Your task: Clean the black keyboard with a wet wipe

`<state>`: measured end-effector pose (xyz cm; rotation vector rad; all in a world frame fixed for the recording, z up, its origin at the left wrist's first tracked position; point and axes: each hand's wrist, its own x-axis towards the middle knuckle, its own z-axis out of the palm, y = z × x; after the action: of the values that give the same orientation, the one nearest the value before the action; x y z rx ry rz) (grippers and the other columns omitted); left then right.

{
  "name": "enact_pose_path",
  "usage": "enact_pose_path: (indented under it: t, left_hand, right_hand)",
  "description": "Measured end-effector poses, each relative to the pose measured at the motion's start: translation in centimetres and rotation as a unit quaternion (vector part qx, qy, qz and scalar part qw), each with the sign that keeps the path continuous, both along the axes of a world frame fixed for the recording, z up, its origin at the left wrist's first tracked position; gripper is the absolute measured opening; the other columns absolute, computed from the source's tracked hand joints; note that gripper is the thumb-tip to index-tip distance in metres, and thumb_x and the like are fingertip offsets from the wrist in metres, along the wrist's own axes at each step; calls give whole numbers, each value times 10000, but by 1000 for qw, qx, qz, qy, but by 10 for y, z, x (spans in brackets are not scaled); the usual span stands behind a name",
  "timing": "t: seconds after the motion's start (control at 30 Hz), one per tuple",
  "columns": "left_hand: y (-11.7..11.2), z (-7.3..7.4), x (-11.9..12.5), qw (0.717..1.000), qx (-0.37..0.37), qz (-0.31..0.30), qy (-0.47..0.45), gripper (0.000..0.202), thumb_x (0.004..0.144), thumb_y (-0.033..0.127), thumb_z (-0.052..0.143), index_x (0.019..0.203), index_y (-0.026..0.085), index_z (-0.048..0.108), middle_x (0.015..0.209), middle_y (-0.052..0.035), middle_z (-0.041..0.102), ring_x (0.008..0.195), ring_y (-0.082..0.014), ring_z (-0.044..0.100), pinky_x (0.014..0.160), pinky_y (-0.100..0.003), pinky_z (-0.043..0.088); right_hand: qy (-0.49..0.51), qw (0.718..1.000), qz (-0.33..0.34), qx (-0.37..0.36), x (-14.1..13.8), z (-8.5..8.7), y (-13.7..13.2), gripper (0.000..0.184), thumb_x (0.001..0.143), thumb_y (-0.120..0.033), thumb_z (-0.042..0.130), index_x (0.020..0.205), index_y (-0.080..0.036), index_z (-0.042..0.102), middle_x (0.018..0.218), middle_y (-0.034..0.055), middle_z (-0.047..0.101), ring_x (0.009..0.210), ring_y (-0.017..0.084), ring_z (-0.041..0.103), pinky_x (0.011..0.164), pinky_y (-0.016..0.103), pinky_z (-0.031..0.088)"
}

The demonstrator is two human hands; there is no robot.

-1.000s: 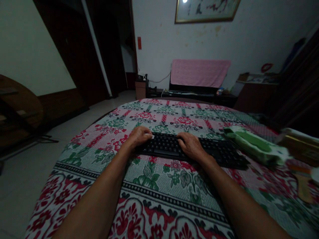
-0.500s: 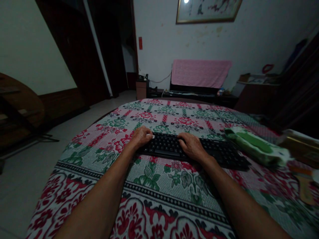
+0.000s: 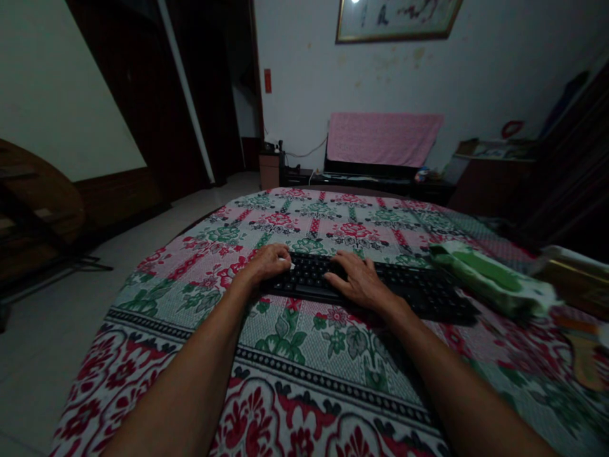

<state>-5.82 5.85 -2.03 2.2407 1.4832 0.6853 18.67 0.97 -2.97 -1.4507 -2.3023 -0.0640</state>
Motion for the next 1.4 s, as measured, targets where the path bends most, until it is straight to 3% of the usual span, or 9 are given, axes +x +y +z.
enact_pose_path:
  t: [0.13, 0.33, 0.5, 0.6, 0.7, 0.87, 1.07, 1.4]
  left_hand:
    - [1, -3, 1, 1000, 16, 14, -2, 173, 647, 256, 516, 710, 169, 651, 919, -35, 654, 857, -184, 578, 777, -261, 425]
    - [-1, 0, -5, 995, 39, 87, -27, 197, 667, 283, 513, 753, 178, 657, 852, -42, 655, 794, -179, 580, 701, -261, 425]
    - [-3, 7, -6, 1000, -7, 29, 5, 216, 667, 310, 525, 762, 186, 673, 726, -13, 649, 675, -150, 573, 599, -232, 402]
    - [-3, 10, -3, 997, -2, 17, 75, 199, 662, 312, 544, 754, 206, 684, 705, -3, 650, 689, -152, 565, 619, -233, 392]
    - [-2, 10, -1, 993, 31, 48, 100, 195, 686, 301, 536, 778, 213, 684, 742, -12, 659, 741, -157, 562, 659, -232, 391]
    - [-3, 9, -3, 994, 20, 82, 70, 199, 698, 292, 530, 779, 192, 682, 737, -16, 660, 697, -145, 565, 610, -227, 383]
    - [-2, 10, -2, 997, -30, 19, 72, 192, 668, 331, 561, 750, 210, 685, 645, 21, 631, 640, -127, 550, 546, -205, 362]
    - [-7, 2, 0, 993, 50, 76, 75, 196, 719, 311, 525, 808, 225, 676, 779, -12, 664, 745, -155, 577, 657, -240, 403]
  right_hand:
    - [-21, 1000, 1, -6, -7, -1, -5, 453, 829, -531, 344, 1142, -233, 482, 1295, 109, 412, 1185, 272, 341, 920, 503, 244]
    - [-18, 1000, -1, -6, -7, -2, -4, 397, 846, -474, 352, 1136, -239, 486, 1284, 104, 418, 1177, 260, 344, 911, 486, 268]
    - [-14, 1000, -1, 0, -6, -3, -3, 389, 845, -463, 363, 1136, -240, 493, 1278, 102, 423, 1165, 257, 356, 907, 482, 279]
    - [-16, 1000, 0, 5, -7, -3, -4, 388, 845, -458, 364, 1141, -243, 493, 1277, 100, 424, 1167, 258, 355, 910, 486, 277]
    - [-23, 1000, -2, 6, -7, -2, -5, 393, 848, -460, 354, 1144, -241, 490, 1280, 95, 423, 1173, 258, 350, 913, 478, 279]
    - [-23, 1000, -6, 6, -7, -3, -4, 398, 848, -474, 348, 1138, -241, 490, 1283, 94, 424, 1166, 261, 360, 908, 472, 285]
    - [-23, 1000, -1, 8, -7, -4, -4, 396, 849, -474, 343, 1133, -242, 491, 1270, 92, 435, 1159, 259, 366, 907, 475, 281]
    - [-22, 1000, -4, 0, -7, -2, -5, 390, 843, -468, 354, 1129, -242, 492, 1272, 92, 434, 1159, 266, 364, 903, 471, 291]
